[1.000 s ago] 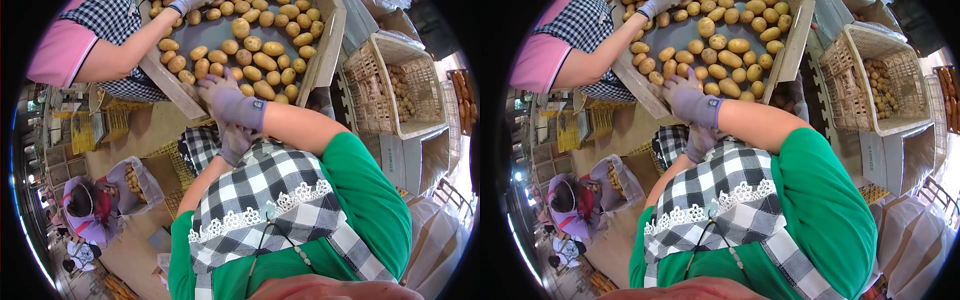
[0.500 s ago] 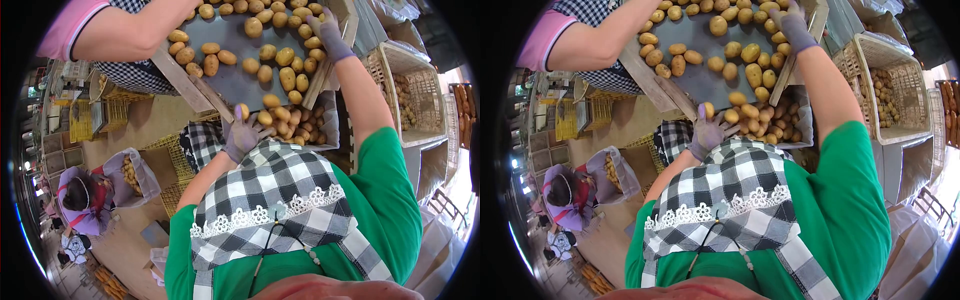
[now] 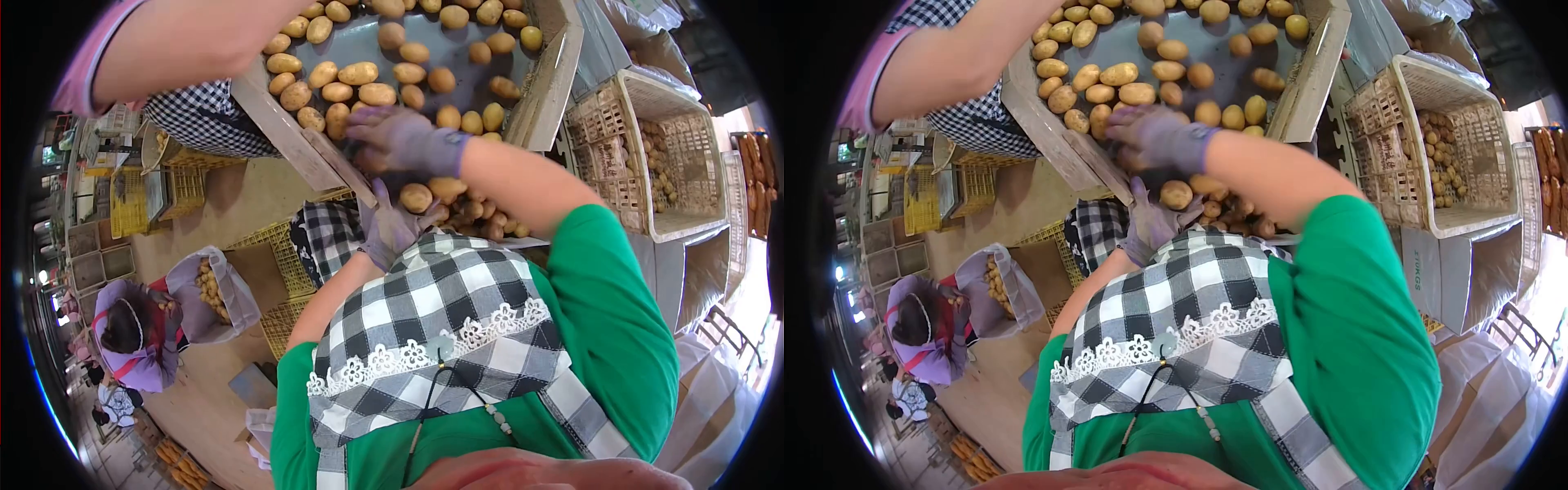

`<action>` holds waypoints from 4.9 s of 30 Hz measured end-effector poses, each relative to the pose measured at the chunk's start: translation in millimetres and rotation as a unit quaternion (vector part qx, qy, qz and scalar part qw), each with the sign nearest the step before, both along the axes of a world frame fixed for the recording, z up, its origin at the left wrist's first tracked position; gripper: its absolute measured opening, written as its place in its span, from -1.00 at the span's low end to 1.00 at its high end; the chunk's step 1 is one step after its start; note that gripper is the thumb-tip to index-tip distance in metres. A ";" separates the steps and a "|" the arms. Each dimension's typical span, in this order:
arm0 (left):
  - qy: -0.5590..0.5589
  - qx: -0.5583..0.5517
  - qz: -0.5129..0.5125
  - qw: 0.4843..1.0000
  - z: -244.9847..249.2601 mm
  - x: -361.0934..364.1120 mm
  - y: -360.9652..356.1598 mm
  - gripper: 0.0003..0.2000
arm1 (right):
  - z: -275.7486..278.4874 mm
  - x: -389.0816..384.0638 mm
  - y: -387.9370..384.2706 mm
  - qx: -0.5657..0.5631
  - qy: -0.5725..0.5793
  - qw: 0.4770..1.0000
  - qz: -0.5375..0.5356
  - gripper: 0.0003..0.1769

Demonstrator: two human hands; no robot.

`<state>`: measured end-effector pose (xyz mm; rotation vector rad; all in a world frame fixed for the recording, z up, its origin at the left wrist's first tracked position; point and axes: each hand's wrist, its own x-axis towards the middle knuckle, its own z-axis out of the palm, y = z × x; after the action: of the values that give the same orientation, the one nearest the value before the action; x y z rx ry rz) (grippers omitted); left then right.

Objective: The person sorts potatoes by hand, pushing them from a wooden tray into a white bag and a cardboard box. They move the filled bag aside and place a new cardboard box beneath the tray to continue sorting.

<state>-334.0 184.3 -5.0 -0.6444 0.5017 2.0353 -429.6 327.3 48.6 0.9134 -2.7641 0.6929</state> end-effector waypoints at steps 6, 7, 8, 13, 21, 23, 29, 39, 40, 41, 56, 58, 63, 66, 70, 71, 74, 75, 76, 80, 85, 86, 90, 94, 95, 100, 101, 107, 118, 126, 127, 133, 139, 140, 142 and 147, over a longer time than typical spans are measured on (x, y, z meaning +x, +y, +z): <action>0.093 0.047 -0.036 0.994 12.6 5.5 5.4 -0.01 | 42.4 -48.7 161.7 -0.193 0.174 0.868 -0.424 -0.56; 0.083 0.043 -0.033 0.995 11.6 6.0 5.2 -0.02 | 34.3 -57.7 170.5 -0.173 0.123 0.835 -0.507 -0.52; 0.076 0.039 -0.030 0.996 10.8 5.1 5.5 -0.02 | 23.2 -65.8 166.6 -0.152 0.077 0.803 -0.570 -0.47; -0.048 0.060 -0.018 0.997 9.7 -3.5 6.4 -0.04 | 7.5 -38.5 32.7 -0.061 -0.011 0.893 -0.445 -0.36; 0.330 -0.004 -0.086 0.940 -1.0 -1.7 8.0 -0.26 | -22.3 50.3 -22.6 0.032 0.007 0.996 -0.078 -0.41; 0.204 0.021 -0.026 0.978 10.2 -0.4 9.5 -0.18 | -6.0 51.5 -5.7 0.031 -0.079 0.995 -0.042 -0.41; 0.078 0.031 0.027 0.996 8.6 0.5 10.3 -0.06 | -16.1 60.3 14.0 0.097 0.053 0.992 -0.065 -0.36; 0.046 0.033 0.004 0.998 9.3 -2.2 9.9 0.06 | 17.1 18.4 104.5 0.303 -0.234 0.900 -0.208 -0.69; 0.050 0.029 -0.004 0.998 19.7 -1.4 12.5 0.07 | 8.8 12.0 94.2 0.326 -0.236 0.889 -0.218 -0.69; 0.054 0.024 -0.012 0.998 24.2 -0.6 13.9 0.07 | 8.5 9.3 87.9 0.348 -0.238 0.878 -0.228 -0.68; 0.007 0.078 0.037 0.996 14.8 -7.9 16.3 0.03 | 85.2 90.8 189.3 -0.129 0.029 0.966 -0.223 -0.67; 0.047 0.100 0.011 0.994 8.6 -8.5 11.0 0.03 | 56.9 64.9 98.4 0.143 -0.202 0.948 -0.199 -0.67; 0.081 0.063 -0.016 0.995 11.3 -4.7 11.9 0.04 | 33.1 25.0 48.7 0.254 -0.255 0.920 -0.155 -0.53; 0.059 0.066 -0.004 0.996 9.9 -9.1 12.8 0.03 | 49.7 48.0 89.1 0.076 -0.192 0.963 -0.172 -0.50; 0.043 0.034 0.024 0.998 15.7 -3.4 18.3 0.01 | 106.0 117.4 257.1 -0.005 0.049 0.933 -0.356 -0.54; 0.058 0.031 0.025 0.998 16.2 -5.7 19.4 0.00 | 120.5 137.0 299.2 0.210 0.066 0.861 -0.458 -0.57; 0.087 0.045 0.014 0.995 14.1 -7.2 20.2 -0.03 | 128.7 135.4 295.5 0.187 0.288 0.859 -0.380 -0.65; 0.072 0.056 0.010 0.996 10.7 -6.6 18.9 -0.03 | 120.2 123.0 263.4 0.018 0.195 0.913 -0.358 -0.66; 0.061 0.067 0.009 0.996 6.1 -7.6 16.8 -0.04 | 106.5 96.2 224.5 -0.027 0.185 0.940 -0.285 -0.65; 0.050 0.013 0.025 0.998 11.3 -0.8 11.5 -0.01 | 61.8 3.9 88.0 0.029 -0.065 0.983 -0.171 -0.58; 0.090 -0.151 0.050 0.983 13.7 5.2 7.0 0.00 | 22.0 -55.3 25.0 0.236 -0.130 0.947 -0.175 -0.44; 0.096 -0.150 0.054 0.983 11.9 6.1 5.4 0.00 | 33.6 -50.9 32.3 0.218 -0.167 0.949 -0.154 -0.44; 0.055 -0.044 0.060 0.996 11.1 2.9 6.2 -0.06 | 45.6 0.9 82.6 0.040 -0.001 0.993 -0.107 -0.45; -0.009 0.016 0.095 0.995 18.2 -1.2 10.9 -0.04 | 85.2 21.7 250.4 -0.103 0.254 0.903 -0.330 -0.46; -0.006 0.021 0.098 0.995 19.1 -0.6 11.2 -0.06 | 85.3 13.7 318.1 -0.060 0.358 0.866 -0.342 -0.49; 0.101 -0.010 0.071 0.992 15.0 1.5 8.2 -0.15 | 87.2 7.0 222.1 -0.005 0.288 0.906 -0.309 -0.31; 0.099 -0.044 0.056 0.993 9.9 1.8 7.1 -0.20 | 29.1 -22.8 212.0 -0.077 0.174 0.933 -0.304 -0.26; 0.113 -0.154 0.025 0.981 28.8 3.3 9.3 -0.18 | 18.2 16.4 18.8 0.236 -0.085 0.940 -0.231 -0.17; 0.063 -0.095 0.062 0.992 26.6 4.5 11.8 -0.07 | 13.1 22.8 2.5 0.142 0.120 0.978 -0.097 -0.48; 0.062 -0.070 0.052 0.994 -9.0 2.5 5.1 0.02 | 37.8 13.6 122.7 -0.089 -0.064 0.959 -0.262 -0.36; 0.052 -0.059 0.056 0.995 -9.9 1.1 6.2 0.04 | 37.7 2.9 136.5 -0.056 -0.028 0.933 -0.354 -0.31; -0.032 0.017 0.066 0.997 16.9 -5.8 13.5 0.06 | 2.1 5.6 52.0 0.051 -0.105 0.892 -0.437 -0.03; 0.015 0.074 0.048 0.996 26.0 -22.7 21.3 0.04 | -12.2 103.6 38.3 0.020 -0.042 0.990 -0.135 -0.34; 0.010 0.071 0.034 0.997 27.0 -26.6 23.4 0.04 | -13.0 117.3 49.3 -0.054 -0.035 0.994 -0.090 -0.39; 0.059 0.025 0.036 0.997 34.0 -33.0 31.9 -0.01 | -20.6 150.8 72.4 -0.115 -0.045 0.992 -0.025 -0.47; -0.106 -0.059 0.050 0.991 54.8 -54.3 52.6 0.05 | -96.7 218.9 150.3 0.022 -0.273 0.954 -0.122 -0.44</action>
<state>-388.3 236.9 49.8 -0.9629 0.4740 2.0125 -210.7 477.6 -48.1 0.4079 -3.3011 0.9599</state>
